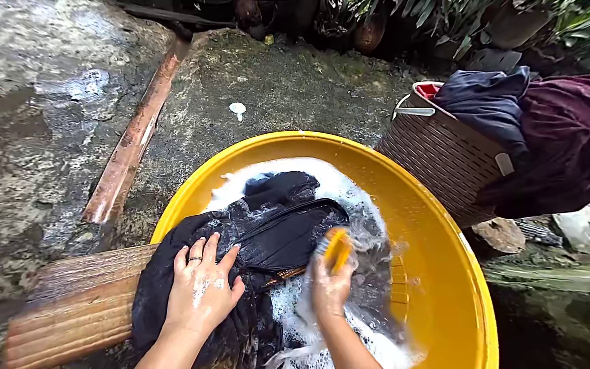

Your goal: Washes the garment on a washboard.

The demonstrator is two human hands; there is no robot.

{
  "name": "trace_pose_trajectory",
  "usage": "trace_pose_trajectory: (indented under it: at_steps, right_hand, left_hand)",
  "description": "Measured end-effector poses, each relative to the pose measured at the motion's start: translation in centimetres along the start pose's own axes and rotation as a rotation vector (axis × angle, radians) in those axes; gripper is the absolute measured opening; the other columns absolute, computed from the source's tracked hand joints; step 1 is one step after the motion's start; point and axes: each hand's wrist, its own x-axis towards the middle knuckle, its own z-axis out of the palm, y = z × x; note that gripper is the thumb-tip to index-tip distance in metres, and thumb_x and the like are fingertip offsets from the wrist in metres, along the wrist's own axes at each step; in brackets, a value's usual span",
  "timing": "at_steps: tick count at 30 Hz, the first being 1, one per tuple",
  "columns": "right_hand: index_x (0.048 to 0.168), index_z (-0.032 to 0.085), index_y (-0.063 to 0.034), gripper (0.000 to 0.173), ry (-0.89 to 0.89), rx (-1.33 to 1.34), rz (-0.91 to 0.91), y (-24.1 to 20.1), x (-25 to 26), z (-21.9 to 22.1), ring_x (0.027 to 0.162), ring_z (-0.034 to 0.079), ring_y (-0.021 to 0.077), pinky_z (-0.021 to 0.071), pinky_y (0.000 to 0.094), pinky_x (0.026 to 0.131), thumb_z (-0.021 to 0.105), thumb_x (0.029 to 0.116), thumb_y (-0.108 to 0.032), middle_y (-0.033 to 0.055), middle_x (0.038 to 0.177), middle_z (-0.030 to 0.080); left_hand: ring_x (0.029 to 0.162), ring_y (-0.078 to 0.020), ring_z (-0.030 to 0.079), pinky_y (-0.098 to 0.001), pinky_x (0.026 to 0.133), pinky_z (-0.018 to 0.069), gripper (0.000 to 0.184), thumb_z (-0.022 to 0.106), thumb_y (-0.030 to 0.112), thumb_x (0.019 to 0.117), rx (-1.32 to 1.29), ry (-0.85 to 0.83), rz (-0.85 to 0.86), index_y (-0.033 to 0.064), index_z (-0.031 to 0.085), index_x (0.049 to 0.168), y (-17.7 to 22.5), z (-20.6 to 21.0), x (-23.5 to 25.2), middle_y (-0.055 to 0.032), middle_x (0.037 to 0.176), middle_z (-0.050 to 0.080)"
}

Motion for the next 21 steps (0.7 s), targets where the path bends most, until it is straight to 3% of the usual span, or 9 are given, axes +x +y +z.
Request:
trace_pose_trajectory:
  at_steps: [2, 5, 8, 11, 13, 14, 16, 19, 21]
  right_hand:
    - [0.13, 0.058, 0.0113, 0.063, -0.209, -0.031, -0.338, -3.0, -3.9, 1.8, 0.107, 0.071, 0.0295, 0.0581, 0.0464, 0.096, 0.08, 0.0854, -0.026, 0.0236, 0.117, 0.07]
    - [0.126, 0.068, 0.0, 0.062, -0.428, -0.277, -0.693, -7.0, -4.3, 3.8, 0.094, 0.074, 0.0304, 0.0615, 0.0503, 0.081, 0.082, 0.0816, -0.04, 0.0166, 0.108, 0.074]
    - [0.137, 0.061, -0.0048, 0.06, -0.554, -0.606, -0.512, -6.6, 3.3, 2.8, 0.106, 0.071, 0.0383, 0.0568, 0.06, 0.09, 0.073, 0.0923, -0.044, 0.0203, 0.121, 0.071]
    - [0.141, 0.054, 0.0006, 0.062, -0.369, -0.791, -0.212, -3.3, 13.5, -0.6, 0.109, 0.067, 0.0504, 0.0526, 0.0699, 0.089, 0.069, 0.097, -0.041, 0.0308, 0.122, 0.067]
    - [0.145, 0.047, 0.0009, 0.066, -0.3, -0.811, -0.004, -3.4, 16.5, -1.3, 0.113, 0.066, 0.0508, 0.0519, 0.0688, 0.091, 0.066, 0.0996, -0.043, 0.0323, 0.123, 0.065]
    - [0.145, 0.047, 0.0013, 0.066, -0.3, -0.775, 0.023, -4.4, 15.7, -0.9, 0.111, 0.066, 0.0503, 0.0523, 0.0681, 0.091, 0.065, 0.0996, -0.043, 0.0323, 0.121, 0.066]
    - [0.14, 0.05, 0.0016, 0.065, -0.383, -0.669, -0.087, -7.2, 10.5, 0.9, 0.103, 0.069, 0.0468, 0.0553, 0.0655, 0.085, 0.067, 0.098, -0.044, 0.0291, 0.113, 0.068]
    - [0.135, 0.059, -0.0022, 0.063, -0.613, -0.563, -0.508, -9.1, 1.1, 3.3, 0.097, 0.072, 0.035, 0.0599, 0.0539, 0.083, 0.074, 0.0912, -0.045, 0.0199, 0.113, 0.07]
    - [0.131, 0.067, -0.0048, 0.061, -0.622, -0.482, -0.789, -8.0, -0.3, 3.9, 0.087, 0.074, 0.032, 0.0616, 0.0509, 0.074, 0.077, 0.0866, -0.045, 0.0169, 0.104, 0.073]
  left_hand:
    - [0.138, -0.0389, 0.05, -0.0631, 0.113, 0.0323, 0.054, 0.061, 0.053, 0.0841, 0.003, -0.002, 0.004, 0.0309, 0.071, 0.132, 0.0, 0.1, -0.3, -0.0162, 0.149, 0.055]
    - [0.13, -0.0417, 0.057, -0.0638, 0.111, 0.0364, 0.045, 0.068, 0.05, 0.0781, -0.025, 0.041, 0.011, 0.0135, 0.079, 0.102, 0.1, -0.4, -0.1, -0.0202, 0.13, 0.067]
    - [0.137, -0.0405, 0.052, -0.0643, 0.114, 0.0332, 0.052, 0.063, 0.051, 0.0841, -0.053, 0.015, 0.014, 0.0262, 0.073, 0.128, -0.2, -0.2, -0.3, -0.0179, 0.148, 0.056]
    - [0.138, -0.0407, 0.051, -0.0637, 0.114, 0.0326, 0.052, 0.064, 0.047, 0.0844, -0.068, 0.012, 0.008, 0.0298, 0.07, 0.133, 0.1, -0.1, -0.3, -0.017, 0.15, 0.054]
    - [0.137, -0.0413, 0.052, -0.0641, 0.113, 0.033, 0.052, 0.065, 0.046, 0.0834, -0.054, 0.015, 0.003, 0.0307, 0.07, 0.132, 0.1, -0.2, -0.1, -0.0172, 0.15, 0.054]
    - [0.136, -0.0417, 0.052, -0.0645, 0.113, 0.0329, 0.052, 0.066, 0.046, 0.0831, -0.057, 0.014, 0.003, 0.031, 0.07, 0.132, 0.2, -0.2, -0.1, -0.0177, 0.149, 0.055]
    - [0.136, -0.0413, 0.052, -0.0646, 0.113, 0.033, 0.052, 0.065, 0.048, 0.0828, -0.056, 0.021, -0.001, 0.0314, 0.07, 0.132, 0.5, 0.0, 0.0, -0.0175, 0.15, 0.054]
    - [0.137, -0.0409, 0.052, -0.0649, 0.113, 0.0333, 0.049, 0.062, 0.049, 0.0834, -0.05, 0.042, 0.012, 0.027, 0.074, 0.126, 0.0, 0.2, -0.3, -0.0165, 0.15, 0.055]
    - [0.135, -0.0416, 0.054, -0.0658, 0.112, 0.0349, 0.044, 0.064, 0.048, 0.0814, -0.058, 0.08, 0.023, 0.0224, 0.078, 0.114, -0.3, 0.4, -0.5, -0.017, 0.146, 0.058]
